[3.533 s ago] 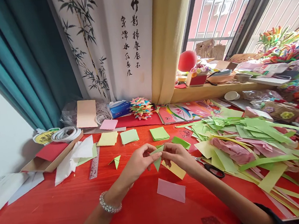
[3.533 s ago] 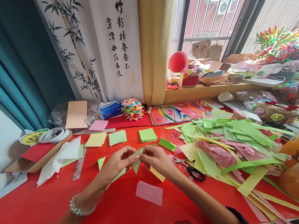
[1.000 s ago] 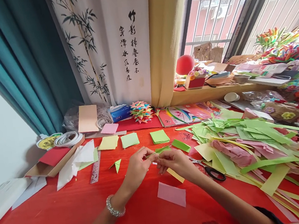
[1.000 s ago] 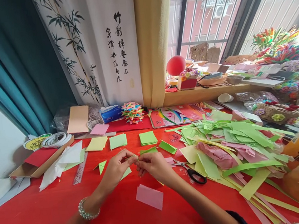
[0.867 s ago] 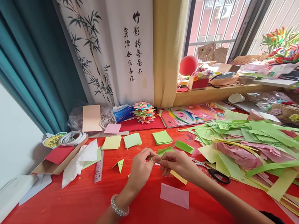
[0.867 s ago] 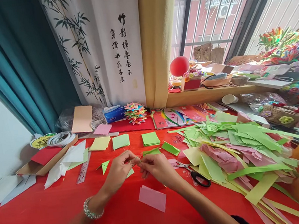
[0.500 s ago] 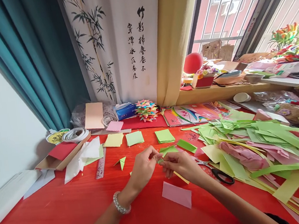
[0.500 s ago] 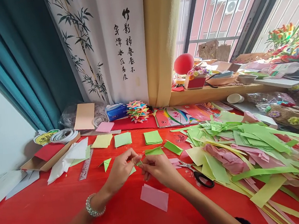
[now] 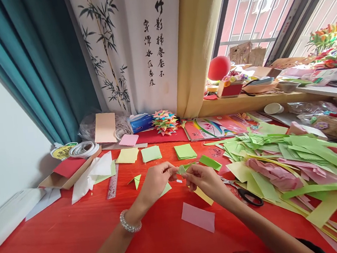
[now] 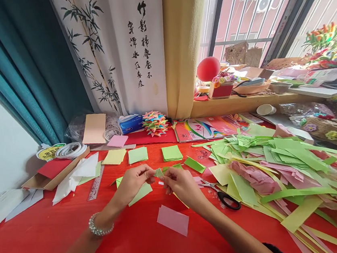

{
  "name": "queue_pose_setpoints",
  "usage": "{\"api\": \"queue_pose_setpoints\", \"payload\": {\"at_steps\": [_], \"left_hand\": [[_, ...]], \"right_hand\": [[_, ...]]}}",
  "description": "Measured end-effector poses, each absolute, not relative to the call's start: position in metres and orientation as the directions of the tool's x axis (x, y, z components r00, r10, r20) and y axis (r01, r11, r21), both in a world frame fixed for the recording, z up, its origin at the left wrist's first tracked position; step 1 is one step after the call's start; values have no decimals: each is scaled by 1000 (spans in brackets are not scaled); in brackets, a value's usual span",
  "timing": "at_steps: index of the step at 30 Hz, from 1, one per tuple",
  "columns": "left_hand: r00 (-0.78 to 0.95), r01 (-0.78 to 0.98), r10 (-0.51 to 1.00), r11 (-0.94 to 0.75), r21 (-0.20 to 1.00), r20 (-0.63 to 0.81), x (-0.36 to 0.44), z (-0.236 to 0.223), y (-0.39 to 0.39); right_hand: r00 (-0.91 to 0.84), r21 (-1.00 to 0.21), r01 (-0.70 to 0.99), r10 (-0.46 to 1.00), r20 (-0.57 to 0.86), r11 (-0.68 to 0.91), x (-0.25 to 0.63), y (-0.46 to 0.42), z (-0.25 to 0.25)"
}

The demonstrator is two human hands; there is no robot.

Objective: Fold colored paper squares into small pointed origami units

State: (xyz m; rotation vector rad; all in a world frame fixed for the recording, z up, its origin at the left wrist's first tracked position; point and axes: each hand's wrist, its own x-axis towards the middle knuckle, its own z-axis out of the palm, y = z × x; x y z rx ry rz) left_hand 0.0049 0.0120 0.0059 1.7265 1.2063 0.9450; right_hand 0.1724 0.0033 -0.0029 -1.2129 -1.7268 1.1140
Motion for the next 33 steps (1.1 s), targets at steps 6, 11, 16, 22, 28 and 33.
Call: {"api": "queue_pose_setpoints", "payload": {"at_steps": [6,11,16,22,28,33], "left_hand": [[207,434,935,-351,830,287,-25,30,19],[119,689,962,-257,677,244,-65,34,37],[169,779,976,-218,588,139,-69,15,45],[200,836,957,-279,473,211,-62,18,31],[400,833,916,-367,415,7,-50,7,6],[308,824,945,-324,465,112,-32,23,3]], "right_hand": [[-282,-874,403,945,165,273,172,4,0],[-209,-877,394,956,205,274,180,9,3],[-213,-874,394,953,216,286,183,11,1],[-209,-816,486,948,238,312,186,12,-1],[-216,-803,496,943,254,330,185,12,1],[-312,-929,287,940,138,232,176,7,3]]}}
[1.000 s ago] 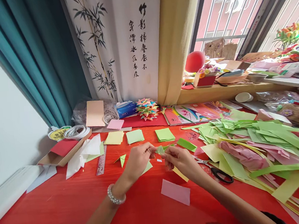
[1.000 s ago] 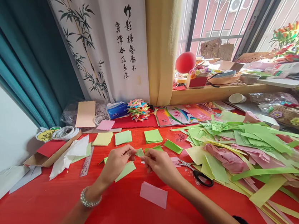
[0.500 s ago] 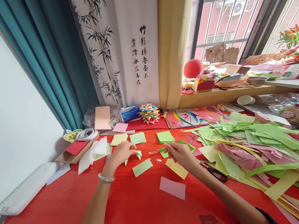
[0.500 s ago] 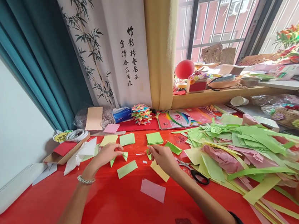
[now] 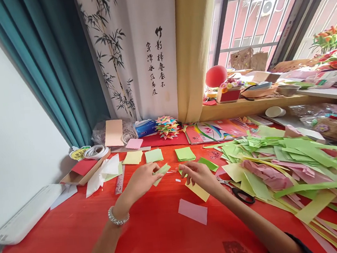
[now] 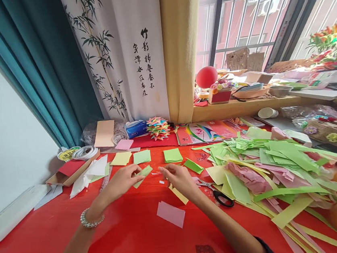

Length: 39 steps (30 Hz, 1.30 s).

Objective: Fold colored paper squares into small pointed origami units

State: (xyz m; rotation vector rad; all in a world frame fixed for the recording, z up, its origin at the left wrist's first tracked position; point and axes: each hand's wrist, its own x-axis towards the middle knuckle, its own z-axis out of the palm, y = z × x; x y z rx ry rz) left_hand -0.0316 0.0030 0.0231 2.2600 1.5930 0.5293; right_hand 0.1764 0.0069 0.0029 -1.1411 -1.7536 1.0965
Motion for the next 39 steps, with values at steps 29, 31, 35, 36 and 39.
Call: {"api": "queue_pose_setpoints", "payload": {"at_steps": [29,31,35,36,39], "left_hand": [[256,407,872,-488,772,417,17,19,-2],[295,396,840,-541,742,455,16,20,-3],[337,402,820,-570,716,463,16,18,-1],[343,408,815,-577,708,467,16,17,-1],[343,417,810,-585,695,476,16,15,0]], "right_hand": [[-169,-996,-68,983,74,64,186,12,13],[-167,-996,-80,984,57,44,186,11,15],[-162,-994,-105,987,24,7,187,10,18],[-163,-994,-111,986,22,4,187,10,18],[-180,-992,-123,983,39,17,188,10,19]]}}
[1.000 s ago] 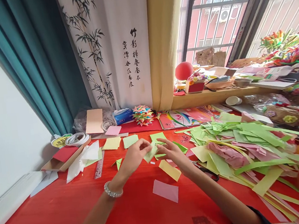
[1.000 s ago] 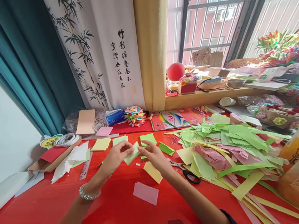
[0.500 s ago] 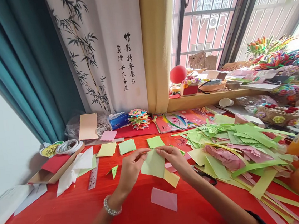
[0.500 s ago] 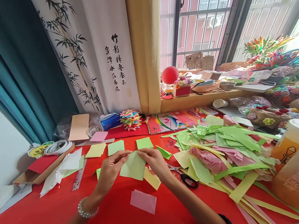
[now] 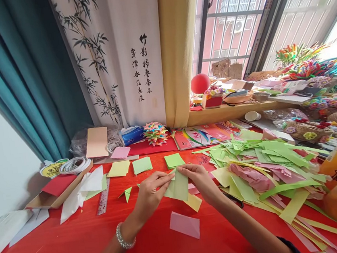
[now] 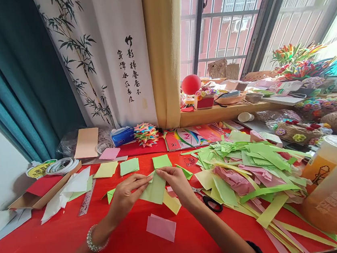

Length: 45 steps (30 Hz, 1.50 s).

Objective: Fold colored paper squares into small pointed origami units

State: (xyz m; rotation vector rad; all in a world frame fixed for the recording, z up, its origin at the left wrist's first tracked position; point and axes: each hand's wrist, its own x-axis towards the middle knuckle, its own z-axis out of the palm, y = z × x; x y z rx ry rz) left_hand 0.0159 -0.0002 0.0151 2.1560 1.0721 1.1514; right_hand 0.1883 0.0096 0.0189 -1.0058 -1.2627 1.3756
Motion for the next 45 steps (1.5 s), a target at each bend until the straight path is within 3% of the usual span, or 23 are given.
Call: {"api": "queue_pose_setpoints", "payload": {"at_steps": [10,15,19,27,37,45], "left_hand": [[394,416,823,-556,720,408,18,15,-2],[338,289,896,-389,875,287,17,23,-2],[268,256,946,-253,933,183,17,20,1],[372,142,928,-60,988,3,18,15,6],[357,144,933,-5,990,-48,19,17,4],[398,139,906,97,986,-145,21,18,4]], "right_hand": [[-139,-987,61,981,136,146,190,14,11],[-173,-959,149,961,215,241,190,16,9],[-188,-939,189,949,252,287,189,15,8],[-178,-927,232,949,259,296,186,15,3],[-228,-975,160,967,113,152,185,13,8],[-237,-975,153,964,122,161,185,10,9]]}}
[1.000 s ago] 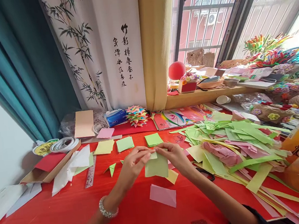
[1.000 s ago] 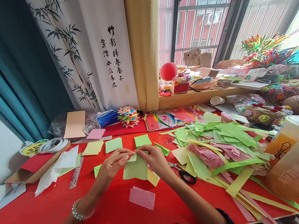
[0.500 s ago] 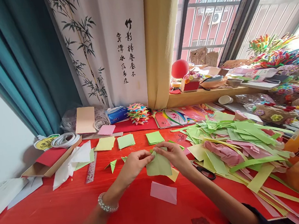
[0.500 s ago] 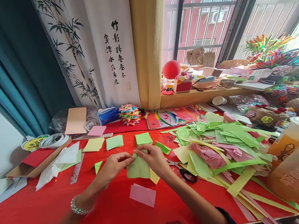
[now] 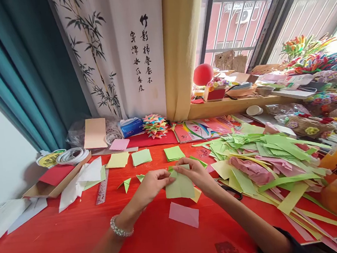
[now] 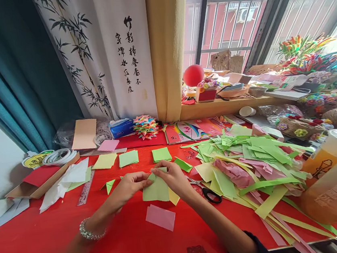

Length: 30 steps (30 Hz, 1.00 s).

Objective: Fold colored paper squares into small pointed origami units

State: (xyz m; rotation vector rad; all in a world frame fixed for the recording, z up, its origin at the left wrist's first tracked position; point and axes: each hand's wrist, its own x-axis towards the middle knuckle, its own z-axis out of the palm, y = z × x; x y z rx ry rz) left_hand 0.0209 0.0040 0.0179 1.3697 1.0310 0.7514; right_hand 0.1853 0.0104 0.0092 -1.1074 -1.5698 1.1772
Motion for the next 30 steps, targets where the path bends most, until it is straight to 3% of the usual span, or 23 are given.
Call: {"api": "queue_pose_setpoints", "payload": {"at_steps": [5,10,17,27,30], "left_hand": [[386,116,916,71,991,-111,18,16,5],[452,153,885,46,987,-112,17,12,7],[308,197,951,-91,976,26,17,13,6],[224,191,972,-121,974,77,15,13,6],[214,220,971,-156,963,108,14,15,7]], "right_hand": [[-248,-983,143,966,79,117,185,11,11],[-259,-965,192,958,126,179,185,12,9],[-223,-989,95,971,88,112,183,10,14],[-158,-880,273,920,358,389,183,5,10],[-209,-903,194,915,345,384,183,2,15]]}}
